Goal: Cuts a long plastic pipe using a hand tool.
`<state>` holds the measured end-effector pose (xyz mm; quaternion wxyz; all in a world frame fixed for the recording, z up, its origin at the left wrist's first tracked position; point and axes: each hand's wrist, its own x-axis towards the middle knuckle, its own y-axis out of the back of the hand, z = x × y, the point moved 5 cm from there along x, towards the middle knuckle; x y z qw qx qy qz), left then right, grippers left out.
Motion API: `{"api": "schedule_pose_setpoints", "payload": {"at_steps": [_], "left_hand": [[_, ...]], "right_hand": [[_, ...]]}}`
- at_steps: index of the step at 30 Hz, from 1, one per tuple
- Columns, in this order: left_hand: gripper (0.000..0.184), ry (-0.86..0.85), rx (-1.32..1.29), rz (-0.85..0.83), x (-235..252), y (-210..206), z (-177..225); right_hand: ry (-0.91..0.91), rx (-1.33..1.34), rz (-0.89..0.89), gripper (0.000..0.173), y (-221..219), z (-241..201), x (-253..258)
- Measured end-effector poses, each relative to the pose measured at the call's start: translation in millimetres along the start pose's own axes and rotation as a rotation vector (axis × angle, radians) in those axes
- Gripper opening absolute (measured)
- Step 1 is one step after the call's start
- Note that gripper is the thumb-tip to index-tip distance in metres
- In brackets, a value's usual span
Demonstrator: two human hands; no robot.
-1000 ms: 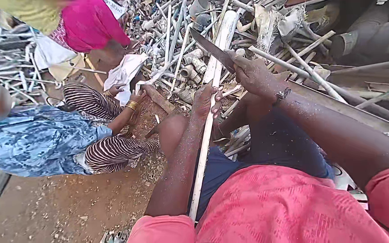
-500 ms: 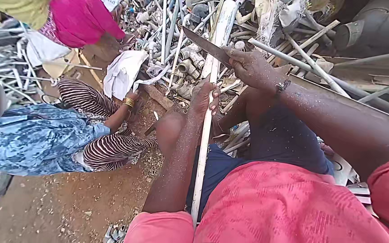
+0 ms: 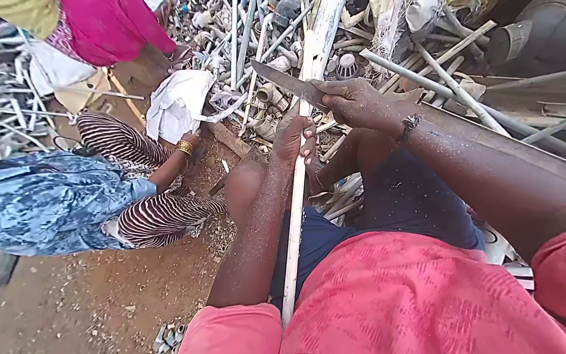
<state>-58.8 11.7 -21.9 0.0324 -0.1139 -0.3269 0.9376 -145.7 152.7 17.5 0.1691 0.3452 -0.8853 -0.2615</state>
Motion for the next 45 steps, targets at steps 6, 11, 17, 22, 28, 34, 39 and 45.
{"api": "schedule_pose_setpoints", "payload": {"at_steps": [6, 11, 17, 22, 28, 34, 39, 45], "left_hand": [[0.046, -0.072, 0.396, 0.23, -6.1, -6.4, 1.7], [0.008, -0.053, 0.908, 0.382, -7.9, -1.2, 0.7], [0.008, -0.027, 1.092, 0.437, -4.5, 0.5, 1.6], [0.012, -0.052, 1.073, 0.448, -8.2, 1.4, 2.6], [0.023, -0.088, 0.441, 0.25, -5.8, -7.0, 4.4], [0.03, 0.094, 0.068, 0.012, -11.6, -5.0, 6.8], [0.016, 0.058, 0.12, 0.023, -13.7, -2.6, 5.1], [0.017, 0.081, -0.112, -0.098, -16.7, -9.2, 6.2]], "right_hand": [[-0.075, -0.1, -0.007, 0.049, 0.3, 8.0, 9.1], [-0.101, -0.157, -0.092, 0.049, -4.6, 6.6, 4.6], [-0.098, -0.199, -0.194, 0.047, -10.9, -6.5, 5.6], [-0.202, -0.195, -0.12, 0.05, 8.8, 8.5, 17.3], [-0.169, -0.039, -0.049, 0.047, 19.8, 8.1, 11.4], [-0.107, -0.06, -0.029, 0.046, 15.0, -4.0, 5.0], [-0.048, -0.127, -0.156, 0.044, 7.1, -19.8, -2.4], [0.036, -0.097, -0.069, 0.046, 8.2, -12.0, -4.7]]}}
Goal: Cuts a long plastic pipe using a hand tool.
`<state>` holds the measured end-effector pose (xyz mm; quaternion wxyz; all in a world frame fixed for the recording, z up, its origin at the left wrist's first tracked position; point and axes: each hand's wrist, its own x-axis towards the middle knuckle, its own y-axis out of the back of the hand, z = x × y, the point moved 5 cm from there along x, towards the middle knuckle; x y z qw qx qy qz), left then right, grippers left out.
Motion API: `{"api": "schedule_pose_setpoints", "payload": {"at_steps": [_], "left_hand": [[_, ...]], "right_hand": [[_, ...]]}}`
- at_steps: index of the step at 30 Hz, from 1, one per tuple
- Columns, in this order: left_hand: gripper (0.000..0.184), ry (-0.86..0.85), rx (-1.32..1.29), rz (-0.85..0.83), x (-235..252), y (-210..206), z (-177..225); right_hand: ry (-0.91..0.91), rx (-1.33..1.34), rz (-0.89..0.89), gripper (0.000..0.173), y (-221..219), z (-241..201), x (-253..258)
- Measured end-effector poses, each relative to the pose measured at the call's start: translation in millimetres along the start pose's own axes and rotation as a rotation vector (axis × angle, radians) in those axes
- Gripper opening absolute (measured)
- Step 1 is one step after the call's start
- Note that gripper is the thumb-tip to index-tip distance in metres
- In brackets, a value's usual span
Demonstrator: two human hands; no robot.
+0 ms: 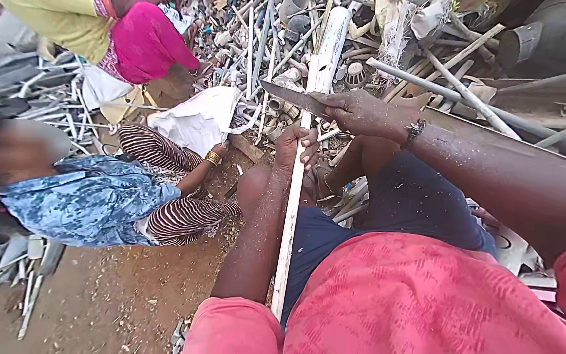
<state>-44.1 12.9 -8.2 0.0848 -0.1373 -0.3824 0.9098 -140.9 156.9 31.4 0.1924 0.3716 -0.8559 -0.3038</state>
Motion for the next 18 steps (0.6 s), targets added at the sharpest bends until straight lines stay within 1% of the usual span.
{"api": "schedule_pose_setpoints", "payload": {"at_steps": [1, 3, 4, 6, 7, 8, 10, 11, 12, 13, 14, 15, 16, 17, 18], "left_hand": [[0.02, 0.01, -0.033, -0.004, -0.4, -0.1, -2.0], [0.025, 0.037, -0.096, -0.033, -0.2, -2.7, -6.2], [0.026, 0.048, -0.11, -0.039, 1.0, -3.8, -7.1], [0.032, 0.073, -0.099, -0.03, 1.9, -0.9, -9.5], [0.033, 0.078, -0.089, -0.04, 2.4, 2.1, -10.8], [0.031, 0.081, -0.08, -0.05, 3.4, 3.3, -11.9], [0.018, 0.067, -0.039, -0.053, 3.7, 0.3, -12.9], [0.014, 0.054, 0.007, -0.052, 4.4, -1.9, -11.6], [0.015, 0.047, 0.061, -0.024, 5.3, -1.6, -10.2], [0.021, 0.051, 0.111, 0.033, 3.9, 1.5, -11.5], [0.024, 0.046, 0.158, 0.059, 2.2, 4.8, -12.7], [0.02, 0.033, 0.189, 0.073, 2.0, 5.7, -13.0], [0.019, 0.026, 0.202, 0.088, 1.2, 4.7, -13.5], [0.032, 0.015, 0.215, 0.082, 0.7, 2.3, -12.7], [0.032, 0.0, 0.257, 0.117, 1.7, -1.0, -11.1]], "right_hand": [[-0.004, 0.011, 0.008, 0.046, 0.7, 3.9, -0.9], [-0.102, 0.122, 0.061, 0.045, 4.7, 18.3, -0.8], [-0.132, 0.2, 0.027, 0.045, 3.6, 18.8, -1.7], [-0.097, 0.257, -0.102, 0.043, -8.7, 4.7, -7.4], [-0.057, 0.207, -0.133, 0.042, -12.2, -1.2, -8.4], [-0.045, 0.127, -0.119, 0.043, -9.4, -1.2, -6.8], [-0.086, 0.076, 0.002, 0.046, 2.4, 10.7, -1.0], [-0.09, 0.081, 0.031, 0.045, 5.0, 12.9, 0.8], [-0.067, 0.069, -0.006, 0.044, 3.3, 9.2, 0.7], [-0.043, 0.037, -0.084, 0.043, -2.2, 2.2, -3.2], [-0.013, 0.016, -0.108, 0.043, -7.3, -3.0, -6.4], [-0.006, 0.007, -0.094, 0.044, -5.8, -3.5, -6.9], [-0.024, 0.012, -0.031, 0.045, -2.2, 2.1, -6.2], [-0.053, 0.014, 0.022, 0.046, 1.9, 9.2, -4.5], [-0.055, 0.013, 0.019, 0.046, 3.2, 10.9, -3.8]]}}
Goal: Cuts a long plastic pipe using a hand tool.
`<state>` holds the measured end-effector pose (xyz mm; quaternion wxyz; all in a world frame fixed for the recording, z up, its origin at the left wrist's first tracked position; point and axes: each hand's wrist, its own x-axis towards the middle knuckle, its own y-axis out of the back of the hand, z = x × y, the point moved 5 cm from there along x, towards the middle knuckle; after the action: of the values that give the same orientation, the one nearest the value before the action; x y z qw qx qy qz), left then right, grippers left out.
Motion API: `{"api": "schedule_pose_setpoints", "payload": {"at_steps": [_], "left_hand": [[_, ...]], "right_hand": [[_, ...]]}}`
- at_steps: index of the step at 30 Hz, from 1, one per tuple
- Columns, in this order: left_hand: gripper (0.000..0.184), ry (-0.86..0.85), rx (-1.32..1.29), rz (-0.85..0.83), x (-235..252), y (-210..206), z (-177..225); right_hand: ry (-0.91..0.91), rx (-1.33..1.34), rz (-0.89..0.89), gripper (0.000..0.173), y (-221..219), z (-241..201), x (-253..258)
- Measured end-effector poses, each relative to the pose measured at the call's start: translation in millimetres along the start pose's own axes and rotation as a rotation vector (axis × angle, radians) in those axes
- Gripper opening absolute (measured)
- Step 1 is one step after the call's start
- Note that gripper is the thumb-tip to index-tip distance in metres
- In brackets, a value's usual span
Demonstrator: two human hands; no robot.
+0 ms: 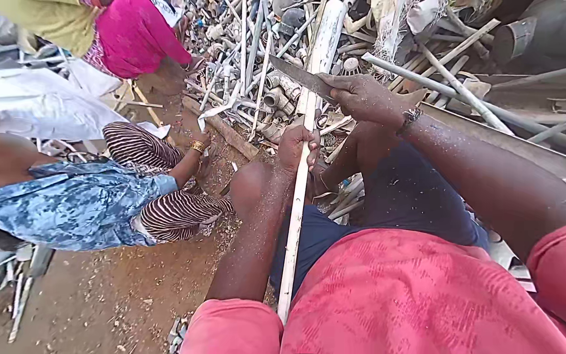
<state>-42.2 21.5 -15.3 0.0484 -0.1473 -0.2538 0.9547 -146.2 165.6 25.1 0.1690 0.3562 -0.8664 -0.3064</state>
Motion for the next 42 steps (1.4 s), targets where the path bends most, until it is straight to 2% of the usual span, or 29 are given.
{"api": "schedule_pose_setpoints", "payload": {"at_steps": [1, 3, 4, 6, 7, 9, 10, 13, 17, 20, 23, 27, 28, 29, 31, 32, 33, 34, 35, 37, 40, 42], "left_hand": [[0.017, 0.0, 0.064, 0.076, 0.8, -1.3, 1.4], [0.015, -0.029, 0.176, 0.176, -0.7, -0.2, -0.2], [0.011, -0.051, 0.236, 0.178, 0.0, -0.4, 0.8], [0.036, -0.08, 0.357, 0.206, 2.0, -5.0, 4.9], [0.033, -0.098, 0.404, 0.227, 3.6, -6.6, 8.2], [0.012, -0.108, 0.48, 0.281, 1.7, -5.1, 10.8], [0.01, -0.11, 0.526, 0.31, 0.2, -4.6, 12.6], [0.017, -0.13, 0.609, 0.304, 0.3, -10.1, 18.9], [0.007, -0.154, 0.579, 0.326, 0.6, -5.9, 21.9], [0.018, -0.169, 0.531, 0.288, -1.0, -11.6, 24.4], [0.032, -0.14, 0.429, 0.251, -6.1, -10.8, 23.8], [0.027, -0.094, 0.242, 0.158, -3.1, -13.1, 21.5], [0.019, -0.081, 0.19, 0.111, 0.6, -13.9, 23.9], [0.013, -0.069, 0.15, 0.065, 3.0, -13.1, 25.1], [0.017, -0.033, 0.062, -0.032, 6.0, -10.1, 23.5], [0.021, -0.011, 0.007, -0.094, 5.7, -10.4, 22.4], [0.034, 0.004, -0.055, -0.146, 4.4, -11.6, 22.4], [0.036, 0.025, -0.096, -0.166, 2.7, -12.8, 23.5], [0.026, 0.053, -0.113, -0.154, 0.7, -13.2, 24.4], [0.024, 0.087, -0.099, -0.15, -1.6, -11.4, 20.9], [0.026, 0.124, -0.155, -0.242, -3.4, -13.2, 13.5], [0.023, 0.145, -0.144, -0.249, -1.1, -17.2, 15.4]], "right_hand": [[0.026, -0.007, -0.057, 0.046, -3.4, -5.0, -1.4], [0.057, -0.031, -0.139, 0.045, -14.4, -16.2, -7.2], [0.025, -0.03, -0.097, 0.044, -12.1, -13.6, -4.6], [-0.058, 0.004, 0.029, 0.045, -0.6, 1.1, 2.9], [-0.059, 0.011, 0.026, 0.045, 2.2, 1.5, 4.7], [-0.011, -0.018, -0.099, 0.045, -6.8, -10.6, -0.8], [-0.012, -0.034, -0.129, 0.045, -9.0, -14.1, -2.7], [-0.074, -0.018, 0.033, 0.046, 4.3, -2.0, 2.6], [0.014, -0.053, -0.07, 0.046, -6.5, -18.8, -6.1], [-0.064, 0.041, 0.104, 0.045, 5.0, -0.1, -3.9], [-0.051, 0.052, 0.052, 0.048, 9.3, -3.1, -7.6], [-0.078, 0.294, 0.042, 0.046, 12.7, 3.6, -9.7], [-0.056, 0.332, 0.007, 0.046, 8.1, -2.1, -9.5], [-0.015, 0.312, -0.029, 0.045, 2.3, -9.7, -10.1], [0.006, 0.218, -0.008, 0.044, 1.3, -15.3, -9.2], [-0.003, 0.22, 0.055, 0.045, 5.6, -11.2, -7.2], [-0.01, 0.258, 0.102, 0.045, 9.3, -5.9, -5.4], [-0.003, 0.289, 0.093, 0.045, 9.7, -4.9, -5.2], [0.016, 0.274, 0.047, 0.044, 7.7, -9.7, -7.0], [0.062, 0.164, -0.051, 0.044, 5.3, -19.0, -11.8], [-0.003, 0.159, 0.133, 0.044, 15.6, -4.7, -8.5], [0.059, 0.057, 0.133, 0.044, 14.5, -10.6, -10.2]]}}
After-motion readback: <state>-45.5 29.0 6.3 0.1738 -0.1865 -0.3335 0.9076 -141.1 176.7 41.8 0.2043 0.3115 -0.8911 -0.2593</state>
